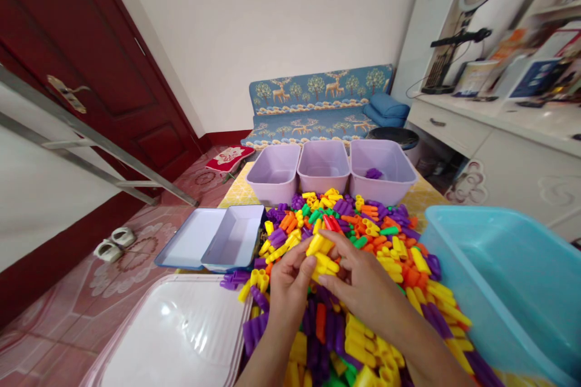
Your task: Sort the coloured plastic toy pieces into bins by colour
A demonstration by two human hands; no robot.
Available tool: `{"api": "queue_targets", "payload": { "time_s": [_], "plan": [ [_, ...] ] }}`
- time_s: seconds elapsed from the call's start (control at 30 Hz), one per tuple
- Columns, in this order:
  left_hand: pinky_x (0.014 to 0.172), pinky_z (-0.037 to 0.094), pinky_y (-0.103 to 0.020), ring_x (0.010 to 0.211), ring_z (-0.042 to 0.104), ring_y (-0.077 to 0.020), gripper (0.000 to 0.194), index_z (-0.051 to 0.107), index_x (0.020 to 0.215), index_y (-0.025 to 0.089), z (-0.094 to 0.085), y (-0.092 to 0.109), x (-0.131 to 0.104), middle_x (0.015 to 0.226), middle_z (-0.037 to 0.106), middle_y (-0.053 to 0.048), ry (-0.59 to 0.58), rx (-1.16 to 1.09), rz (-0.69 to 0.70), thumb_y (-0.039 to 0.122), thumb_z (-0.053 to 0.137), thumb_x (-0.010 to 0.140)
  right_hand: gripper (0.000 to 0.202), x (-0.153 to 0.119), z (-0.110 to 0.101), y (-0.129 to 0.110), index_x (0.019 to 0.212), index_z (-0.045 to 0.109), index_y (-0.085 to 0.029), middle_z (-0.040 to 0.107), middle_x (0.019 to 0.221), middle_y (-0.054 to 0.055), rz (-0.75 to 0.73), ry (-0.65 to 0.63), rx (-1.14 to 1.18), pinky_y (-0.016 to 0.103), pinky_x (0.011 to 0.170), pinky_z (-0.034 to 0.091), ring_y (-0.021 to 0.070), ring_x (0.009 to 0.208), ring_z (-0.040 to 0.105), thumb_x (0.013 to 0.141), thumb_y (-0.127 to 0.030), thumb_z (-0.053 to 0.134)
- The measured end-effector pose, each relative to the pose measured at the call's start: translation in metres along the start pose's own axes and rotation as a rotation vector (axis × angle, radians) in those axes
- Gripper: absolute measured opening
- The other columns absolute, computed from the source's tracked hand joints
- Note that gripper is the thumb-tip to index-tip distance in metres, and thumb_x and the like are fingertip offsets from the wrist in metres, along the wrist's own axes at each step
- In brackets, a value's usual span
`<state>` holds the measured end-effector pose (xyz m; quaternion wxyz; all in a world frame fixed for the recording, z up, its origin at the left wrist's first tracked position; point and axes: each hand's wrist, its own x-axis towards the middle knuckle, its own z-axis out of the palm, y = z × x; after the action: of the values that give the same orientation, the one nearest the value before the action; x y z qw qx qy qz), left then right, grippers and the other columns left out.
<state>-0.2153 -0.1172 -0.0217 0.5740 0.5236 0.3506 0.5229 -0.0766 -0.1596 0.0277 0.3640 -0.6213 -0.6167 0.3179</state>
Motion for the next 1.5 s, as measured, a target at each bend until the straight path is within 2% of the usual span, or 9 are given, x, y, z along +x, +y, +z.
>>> {"api": "queue_targets", "payload": {
  "time_s": [0.17, 0.37, 0.47, 0.67, 0.87, 1.0, 1.13, 1.27, 1.5],
  "plan": [
    [0.074, 0.052, -0.027, 0.08, 0.066, -0.0191, 0.037, 0.069, 0.108, 0.015, 0.0, 0.001, -0.001, 0.095, 0.072, -0.008, 0.011, 0.037, -0.021, 0.041, 0.063, 0.082, 0.061, 0.0, -0.001, -0.001, 0.134, 0.047, -0.028, 0.067, 0.097, 0.003, 0.014, -0.012, -0.046, 0.03, 0.07, 0.046, 0.0196, 0.085, 0.063, 0.075, -0.018, 0.06],
    [0.059, 0.052, -0.026, 0.06, 0.063, -0.0169, 0.04, 0.062, 0.115, 0.014, -0.005, 0.0, 0.0, 0.072, 0.069, -0.004, 0.099, 0.203, -0.016, 0.041, 0.056, 0.086, 0.051, 0.005, -0.011, 0.011, 0.131, 0.053, -0.024, 0.07, 0.092, 0.005, 0.01, 0.069, -0.254, 0.033, 0.071, 0.046, 0.0217, 0.08, 0.064, 0.08, -0.022, 0.054],
    [0.078, 0.052, -0.032, 0.086, 0.066, -0.0214, 0.03, 0.065, 0.113, 0.019, -0.012, 0.003, 0.004, 0.094, 0.07, -0.007, 0.137, 0.377, 0.139, 0.025, 0.056, 0.085, 0.047, 0.011, -0.023, 0.022, 0.13, 0.055, -0.02, 0.07, 0.101, 0.008, 0.018, 0.223, -0.368, 0.037, 0.073, 0.048, 0.0231, 0.08, 0.065, 0.083, -0.024, 0.05],
    [0.105, 0.038, -0.046, 0.118, 0.053, -0.0248, 0.036, 0.072, 0.087, 0.022, -0.026, 0.016, 0.006, 0.121, 0.062, -0.005, 0.018, 0.772, 0.361, 0.002, 0.047, 0.071, 0.032, 0.001, -0.046, 0.023, 0.111, 0.066, -0.022, 0.066, 0.109, 0.008, -0.027, 0.245, -0.421, 0.039, 0.078, 0.05, 0.0224, 0.082, 0.066, 0.083, -0.03, 0.052],
    [0.096, 0.047, -0.044, 0.108, 0.059, -0.026, 0.032, 0.066, 0.11, 0.024, -0.045, 0.037, -0.022, 0.115, 0.064, -0.009, -0.295, 1.036, 0.15, 0.02, 0.061, 0.079, 0.044, -0.063, -0.057, 0.03, 0.11, 0.069, -0.034, 0.07, 0.11, 0.004, -0.016, 0.028, -0.548, 0.047, 0.079, 0.053, 0.0333, 0.092, 0.067, 0.066, -0.035, 0.072],
    [0.098, 0.045, -0.049, 0.12, 0.051, -0.0319, 0.056, 0.057, 0.126, 0.031, -0.062, 0.036, -0.052, 0.135, 0.052, -0.01, -0.419, 1.136, 0.092, 0.025, 0.071, 0.072, 0.07, -0.107, -0.043, 0.052, 0.121, 0.064, -0.034, 0.063, 0.125, 0.007, 0.004, -0.057, -0.658, 0.047, 0.066, 0.057, 0.0383, 0.089, 0.068, 0.053, -0.026, 0.077],
    [0.103, 0.042, -0.05, 0.13, 0.043, -0.0319, 0.062, 0.048, 0.135, 0.032, -0.072, 0.023, -0.069, 0.146, 0.041, -0.01, -0.395, 1.124, 0.106, 0.021, 0.066, 0.076, 0.087, -0.123, -0.016, 0.069, 0.141, 0.042, -0.035, 0.045, 0.144, 0.008, 0.041, -0.008, -0.636, 0.043, 0.06, 0.059, 0.0348, 0.088, 0.069, 0.059, -0.021, 0.071],
    [0.103, 0.044, -0.045, 0.127, 0.048, -0.0262, 0.054, 0.052, 0.133, 0.027, -0.073, 0.012, -0.064, 0.14, 0.048, -0.01, -0.332, 1.084, 0.165, 0.007, 0.043, 0.084, 0.077, -0.114, 0.003, 0.074, 0.14, 0.041, -0.036, 0.036, 0.148, 0.008, 0.081, 0.075, -0.472, 0.044, 0.072, 0.059, 0.0315, 0.098, 0.066, 0.069, -0.027, 0.067],
    [0.095, 0.049, -0.04, 0.114, 0.058, -0.0244, 0.06, 0.054, 0.13, 0.025, -0.053, 0.014, -0.043, 0.132, 0.055, -0.011, -0.331, 1.141, 0.119, 0.0, 0.037, 0.078, 0.046, -0.064, 0.013, 0.043, 0.124, 0.056, -0.03, 0.044, 0.135, 0.008, 0.091, 0.028, -0.052, 0.035, 0.072, 0.057, 0.0142, 0.073, 0.061, 0.079, -0.027, 0.059]
  ]
}}
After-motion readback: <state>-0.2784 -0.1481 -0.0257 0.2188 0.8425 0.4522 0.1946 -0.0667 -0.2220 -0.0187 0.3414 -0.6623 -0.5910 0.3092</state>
